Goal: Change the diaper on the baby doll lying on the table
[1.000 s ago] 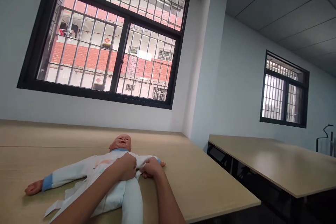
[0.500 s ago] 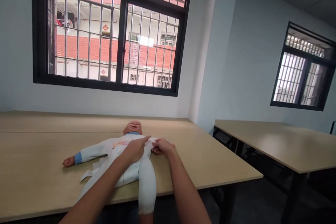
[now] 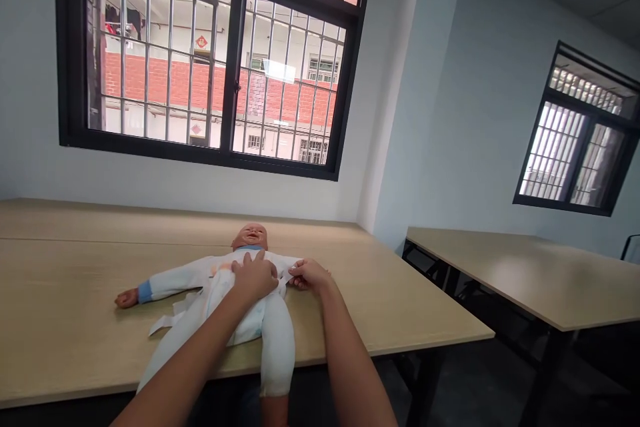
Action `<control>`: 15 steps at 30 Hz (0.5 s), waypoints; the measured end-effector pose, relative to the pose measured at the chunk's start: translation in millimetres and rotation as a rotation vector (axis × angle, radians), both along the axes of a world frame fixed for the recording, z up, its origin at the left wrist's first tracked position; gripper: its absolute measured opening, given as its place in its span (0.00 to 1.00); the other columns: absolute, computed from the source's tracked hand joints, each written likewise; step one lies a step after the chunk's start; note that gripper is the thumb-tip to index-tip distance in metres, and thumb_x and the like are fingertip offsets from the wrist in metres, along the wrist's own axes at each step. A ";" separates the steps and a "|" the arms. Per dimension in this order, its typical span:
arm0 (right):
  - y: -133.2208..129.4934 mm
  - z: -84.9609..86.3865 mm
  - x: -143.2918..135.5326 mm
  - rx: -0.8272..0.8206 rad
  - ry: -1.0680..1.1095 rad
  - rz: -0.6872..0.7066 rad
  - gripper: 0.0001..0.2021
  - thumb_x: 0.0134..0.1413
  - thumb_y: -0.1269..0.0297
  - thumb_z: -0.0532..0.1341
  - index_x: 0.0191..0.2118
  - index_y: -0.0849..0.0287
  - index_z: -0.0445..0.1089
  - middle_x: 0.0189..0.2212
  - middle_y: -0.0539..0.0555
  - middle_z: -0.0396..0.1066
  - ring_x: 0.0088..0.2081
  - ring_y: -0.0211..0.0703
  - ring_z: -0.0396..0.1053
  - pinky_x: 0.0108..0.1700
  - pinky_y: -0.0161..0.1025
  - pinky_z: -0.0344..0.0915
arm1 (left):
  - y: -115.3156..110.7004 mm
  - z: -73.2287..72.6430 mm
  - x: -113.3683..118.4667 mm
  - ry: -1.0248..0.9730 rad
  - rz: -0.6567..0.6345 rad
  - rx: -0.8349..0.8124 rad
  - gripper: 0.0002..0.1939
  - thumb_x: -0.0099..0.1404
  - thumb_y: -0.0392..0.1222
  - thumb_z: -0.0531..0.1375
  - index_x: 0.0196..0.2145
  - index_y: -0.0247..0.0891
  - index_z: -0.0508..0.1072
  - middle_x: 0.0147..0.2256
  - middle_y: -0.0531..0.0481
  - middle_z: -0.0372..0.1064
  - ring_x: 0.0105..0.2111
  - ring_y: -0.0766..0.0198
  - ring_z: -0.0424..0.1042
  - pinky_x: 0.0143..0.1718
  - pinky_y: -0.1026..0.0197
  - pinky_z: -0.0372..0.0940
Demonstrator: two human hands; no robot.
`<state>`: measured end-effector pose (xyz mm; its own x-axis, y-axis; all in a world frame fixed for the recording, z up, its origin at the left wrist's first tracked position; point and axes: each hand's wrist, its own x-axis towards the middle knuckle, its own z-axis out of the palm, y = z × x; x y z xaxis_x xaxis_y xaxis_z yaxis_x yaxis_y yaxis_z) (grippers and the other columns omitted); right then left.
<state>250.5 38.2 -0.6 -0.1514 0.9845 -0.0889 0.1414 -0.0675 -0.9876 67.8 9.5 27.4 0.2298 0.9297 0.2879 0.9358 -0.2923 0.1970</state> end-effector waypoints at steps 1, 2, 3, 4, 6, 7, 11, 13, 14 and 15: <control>-0.2 -0.3 1.1 -0.010 0.009 0.008 0.08 0.50 0.72 0.61 0.24 0.61 0.63 0.17 0.49 0.68 0.17 0.31 0.58 0.22 0.28 0.56 | 2.0 -0.8 1.6 -0.001 0.025 -0.001 0.12 0.56 0.46 0.59 0.35 0.49 0.82 0.55 0.42 0.63 0.57 0.35 0.55 0.51 0.28 0.50; -0.4 -0.7 2.1 -0.023 0.021 0.018 0.08 0.50 0.73 0.60 0.24 0.61 0.63 0.17 0.49 0.68 0.17 0.30 0.58 0.22 0.28 0.55 | 3.7 -1.4 3.3 -0.001 0.050 -0.002 0.12 0.55 0.46 0.60 0.36 0.48 0.81 0.55 0.41 0.63 0.57 0.33 0.54 0.51 0.27 0.49; -0.4 -1.2 3.0 -0.033 0.035 0.028 0.07 0.51 0.73 0.60 0.24 0.61 0.62 0.17 0.48 0.68 0.16 0.30 0.57 0.21 0.27 0.54 | 5.0 -2.0 5.0 0.000 0.072 -0.001 0.13 0.54 0.47 0.61 0.37 0.47 0.81 0.55 0.40 0.63 0.57 0.31 0.54 0.51 0.27 0.49; -0.5 -1.6 3.6 -0.037 0.047 0.034 0.07 0.51 0.73 0.59 0.24 0.61 0.62 0.17 0.48 0.68 0.16 0.30 0.57 0.21 0.27 0.54 | 5.8 -2.5 6.7 0.001 0.091 -0.001 0.14 0.54 0.46 0.61 0.38 0.46 0.80 0.55 0.39 0.62 0.57 0.30 0.53 0.50 0.26 0.49; -0.3 -2.6 4.1 -0.040 0.073 0.059 0.08 0.52 0.73 0.59 0.24 0.61 0.62 0.17 0.48 0.67 0.16 0.29 0.57 0.21 0.27 0.54 | 5.9 -3.6 10.1 0.001 0.116 0.006 0.15 0.54 0.45 0.61 0.39 0.44 0.80 0.55 0.37 0.62 0.57 0.29 0.54 0.49 0.26 0.49; 0.0 -3.1 3.9 -0.038 0.087 0.077 0.08 0.52 0.73 0.59 0.24 0.62 0.62 0.17 0.48 0.68 0.17 0.29 0.58 0.22 0.27 0.54 | 5.4 -4.2 11.9 0.001 0.128 0.014 0.15 0.54 0.44 0.61 0.39 0.43 0.79 0.54 0.36 0.62 0.56 0.29 0.55 0.49 0.27 0.50; 2.6 -4.9 0.0 -0.020 0.152 0.139 0.08 0.50 0.70 0.63 0.26 0.63 0.63 0.20 0.49 0.69 0.19 0.28 0.60 0.23 0.27 0.54 | 1.5 -6.8 17.9 0.023 0.165 0.061 0.17 0.56 0.44 0.60 0.42 0.40 0.79 0.54 0.34 0.62 0.55 0.30 0.57 0.49 0.29 0.51; 3.9 -5.0 -3.5 -0.023 0.180 0.149 0.09 0.48 0.68 0.65 0.25 0.62 0.63 0.20 0.49 0.68 0.19 0.28 0.59 0.23 0.27 0.54 | -0.3 -7.7 18.8 0.049 0.160 0.063 0.18 0.55 0.46 0.60 0.43 0.40 0.78 0.55 0.34 0.61 0.56 0.29 0.55 0.49 0.28 0.49; 4.2 -4.7 -5.5 -0.028 0.192 0.152 0.10 0.47 0.67 0.65 0.25 0.62 0.62 0.20 0.49 0.68 0.19 0.28 0.58 0.23 0.27 0.54 | -0.9 -7.9 18.6 0.059 0.148 0.059 0.19 0.55 0.47 0.59 0.43 0.40 0.78 0.56 0.33 0.60 0.57 0.28 0.54 0.49 0.27 0.49; 4.1 -4.2 -7.6 -0.032 0.201 0.158 0.11 0.45 0.66 0.66 0.25 0.62 0.61 0.20 0.49 0.68 0.18 0.28 0.57 0.23 0.28 0.53 | -1.4 -8.1 18.0 0.065 0.132 0.051 0.20 0.55 0.48 0.59 0.43 0.40 0.78 0.56 0.33 0.60 0.57 0.27 0.53 0.49 0.27 0.48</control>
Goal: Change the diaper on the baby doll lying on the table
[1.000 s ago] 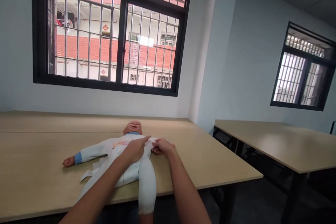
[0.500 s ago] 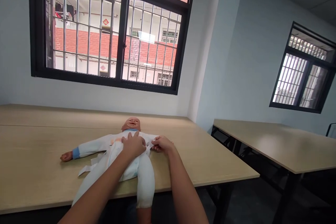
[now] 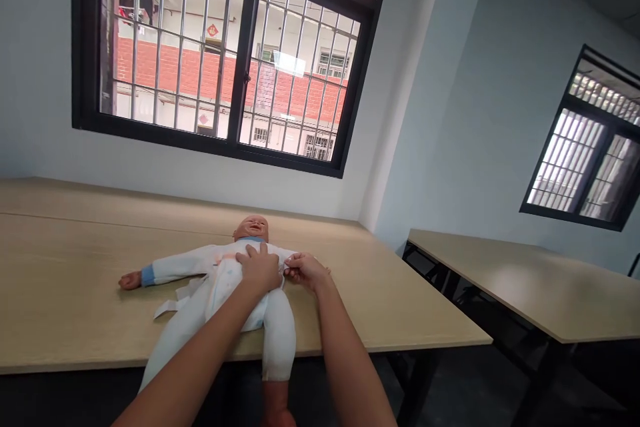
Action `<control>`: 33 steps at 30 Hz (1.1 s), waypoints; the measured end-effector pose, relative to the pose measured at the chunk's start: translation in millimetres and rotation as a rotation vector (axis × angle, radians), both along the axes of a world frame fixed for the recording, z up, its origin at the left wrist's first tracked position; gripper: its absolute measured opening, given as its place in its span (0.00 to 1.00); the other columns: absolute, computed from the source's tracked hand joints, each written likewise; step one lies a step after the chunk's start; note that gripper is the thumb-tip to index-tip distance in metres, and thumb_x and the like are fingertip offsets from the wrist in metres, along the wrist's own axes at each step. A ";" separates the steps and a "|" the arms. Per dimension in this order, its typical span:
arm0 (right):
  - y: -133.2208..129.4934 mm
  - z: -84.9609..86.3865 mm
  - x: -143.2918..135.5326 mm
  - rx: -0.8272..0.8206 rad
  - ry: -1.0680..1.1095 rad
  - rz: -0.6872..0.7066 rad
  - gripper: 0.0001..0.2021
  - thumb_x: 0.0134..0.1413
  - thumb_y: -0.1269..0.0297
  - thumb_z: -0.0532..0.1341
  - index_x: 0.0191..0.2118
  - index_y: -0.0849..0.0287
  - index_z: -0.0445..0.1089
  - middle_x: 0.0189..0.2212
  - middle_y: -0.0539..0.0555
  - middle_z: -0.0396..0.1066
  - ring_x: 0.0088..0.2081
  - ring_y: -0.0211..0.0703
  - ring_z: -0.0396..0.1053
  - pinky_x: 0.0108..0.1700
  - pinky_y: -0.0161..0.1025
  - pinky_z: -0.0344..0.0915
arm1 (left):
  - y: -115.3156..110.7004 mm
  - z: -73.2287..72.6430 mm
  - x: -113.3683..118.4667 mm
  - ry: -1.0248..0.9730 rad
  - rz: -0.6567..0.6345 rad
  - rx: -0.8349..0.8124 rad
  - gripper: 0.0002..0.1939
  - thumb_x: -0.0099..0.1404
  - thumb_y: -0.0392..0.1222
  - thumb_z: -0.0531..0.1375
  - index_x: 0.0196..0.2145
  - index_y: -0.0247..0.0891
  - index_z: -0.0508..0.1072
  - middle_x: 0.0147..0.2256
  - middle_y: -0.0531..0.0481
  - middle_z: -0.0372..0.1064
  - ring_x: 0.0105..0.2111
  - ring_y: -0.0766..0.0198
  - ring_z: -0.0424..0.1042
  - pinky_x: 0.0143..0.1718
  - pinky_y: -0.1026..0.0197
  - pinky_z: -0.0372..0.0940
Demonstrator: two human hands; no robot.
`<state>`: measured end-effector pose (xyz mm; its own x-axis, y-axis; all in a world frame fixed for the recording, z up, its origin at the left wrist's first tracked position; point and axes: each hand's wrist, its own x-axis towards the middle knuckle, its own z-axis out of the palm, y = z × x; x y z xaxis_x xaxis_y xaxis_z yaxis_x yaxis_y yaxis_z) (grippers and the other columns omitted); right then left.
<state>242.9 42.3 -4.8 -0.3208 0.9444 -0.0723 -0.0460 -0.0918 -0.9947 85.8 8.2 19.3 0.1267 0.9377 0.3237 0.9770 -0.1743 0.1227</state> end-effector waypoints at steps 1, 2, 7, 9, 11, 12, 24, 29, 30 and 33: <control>-0.5 0.8 -2.1 -0.002 0.008 0.008 0.12 0.44 0.65 0.66 0.25 0.62 0.61 0.20 0.49 0.68 0.18 0.28 0.56 0.22 0.28 0.52 | -0.3 -0.1 -0.9 0.003 -0.016 -0.010 0.20 0.54 0.49 0.59 0.43 0.40 0.78 0.57 0.33 0.59 0.58 0.26 0.52 0.49 0.27 0.48; -1.4 1.7 -4.2 0.000 0.016 0.018 0.13 0.43 0.64 0.67 0.25 0.61 0.61 0.20 0.49 0.68 0.18 0.27 0.55 0.22 0.28 0.50 | -0.3 -0.1 -1.8 0.005 -0.030 -0.019 0.21 0.54 0.49 0.59 0.43 0.41 0.79 0.58 0.33 0.59 0.58 0.25 0.51 0.49 0.27 0.48; -6.5 3.3 -14.6 0.038 0.041 0.087 0.15 0.39 0.62 0.68 0.25 0.61 0.61 0.17 0.46 0.63 0.17 0.26 0.49 0.21 0.29 0.41 | 2.7 -1.7 -5.2 0.004 -0.049 -0.048 0.25 0.51 0.50 0.59 0.46 0.41 0.77 0.60 0.32 0.56 0.60 0.21 0.48 0.50 0.24 0.44; -6.4 0.6 -18.8 0.056 0.055 0.128 0.14 0.39 0.62 0.67 0.25 0.61 0.61 0.16 0.44 0.61 0.17 0.25 0.45 0.21 0.29 0.39 | 4.3 -3.4 -5.8 -0.003 -0.058 -0.050 0.27 0.50 0.50 0.60 0.48 0.41 0.76 0.61 0.32 0.55 0.60 0.21 0.47 0.51 0.23 0.44; -5.4 -3.3 -22.8 0.065 0.070 0.165 0.12 0.38 0.64 0.66 0.25 0.61 0.61 0.15 0.42 0.57 0.17 0.25 0.43 0.21 0.30 0.38 | 5.0 -5.1 -6.1 -0.015 -0.068 -0.033 0.28 0.50 0.51 0.60 0.49 0.40 0.75 0.60 0.32 0.55 0.60 0.23 0.47 0.51 0.23 0.44; -4.9 -5.1 -24.5 0.064 0.074 0.178 0.11 0.38 0.65 0.65 0.25 0.60 0.60 0.15 0.41 0.55 0.17 0.26 0.42 0.21 0.30 0.38 | 4.9 -5.7 -6.1 -0.021 -0.072 -0.020 0.29 0.50 0.52 0.60 0.49 0.39 0.74 0.60 0.31 0.56 0.60 0.23 0.48 0.51 0.23 0.44; -5.7 -3.9 -25.7 0.047 0.174 0.290 0.12 0.44 0.63 0.66 0.34 0.60 0.64 0.19 0.41 0.54 0.18 0.27 0.41 0.21 0.31 0.32 | 0.9 5.0 -17.0 -0.149 -0.213 -0.071 0.26 0.51 0.57 0.60 0.44 0.40 0.71 0.51 0.37 0.63 0.54 0.34 0.58 0.49 0.30 0.54; 4.5 -20.4 -35.6 0.021 0.105 0.165 0.07 0.46 0.67 0.61 0.26 0.58 0.59 0.13 0.40 0.51 0.15 0.28 0.42 0.19 0.33 0.33 | 2.4 1.5 -15.8 -0.163 -0.207 -0.049 0.20 0.48 0.45 0.60 0.41 0.41 0.74 0.50 0.38 0.64 0.54 0.35 0.58 0.49 0.28 0.52; 4.6 -21.3 -36.4 0.032 0.105 0.159 0.07 0.46 0.68 0.61 0.27 0.58 0.60 0.13 0.40 0.51 0.15 0.28 0.42 0.19 0.33 0.34 | 2.4 1.1 -15.2 -0.180 -0.205 -0.040 0.20 0.47 0.43 0.60 0.41 0.42 0.75 0.50 0.38 0.65 0.55 0.35 0.58 0.50 0.28 0.51; 0.2 -15.9 -35.0 0.064 0.132 0.168 0.07 0.48 0.64 0.63 0.29 0.58 0.62 0.13 0.40 0.50 0.15 0.28 0.41 0.19 0.33 0.34 | 3.8 3.8 -17.3 -0.325 -0.260 -0.045 0.20 0.47 0.40 0.59 0.40 0.42 0.76 0.48 0.40 0.68 0.53 0.37 0.61 0.51 0.30 0.52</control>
<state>208.0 42.5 -20.6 -0.4768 0.8781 0.0393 -0.1657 -0.0459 -0.9851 68.5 12.0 23.1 0.2590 0.9020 0.3455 0.8102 -0.3976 0.4307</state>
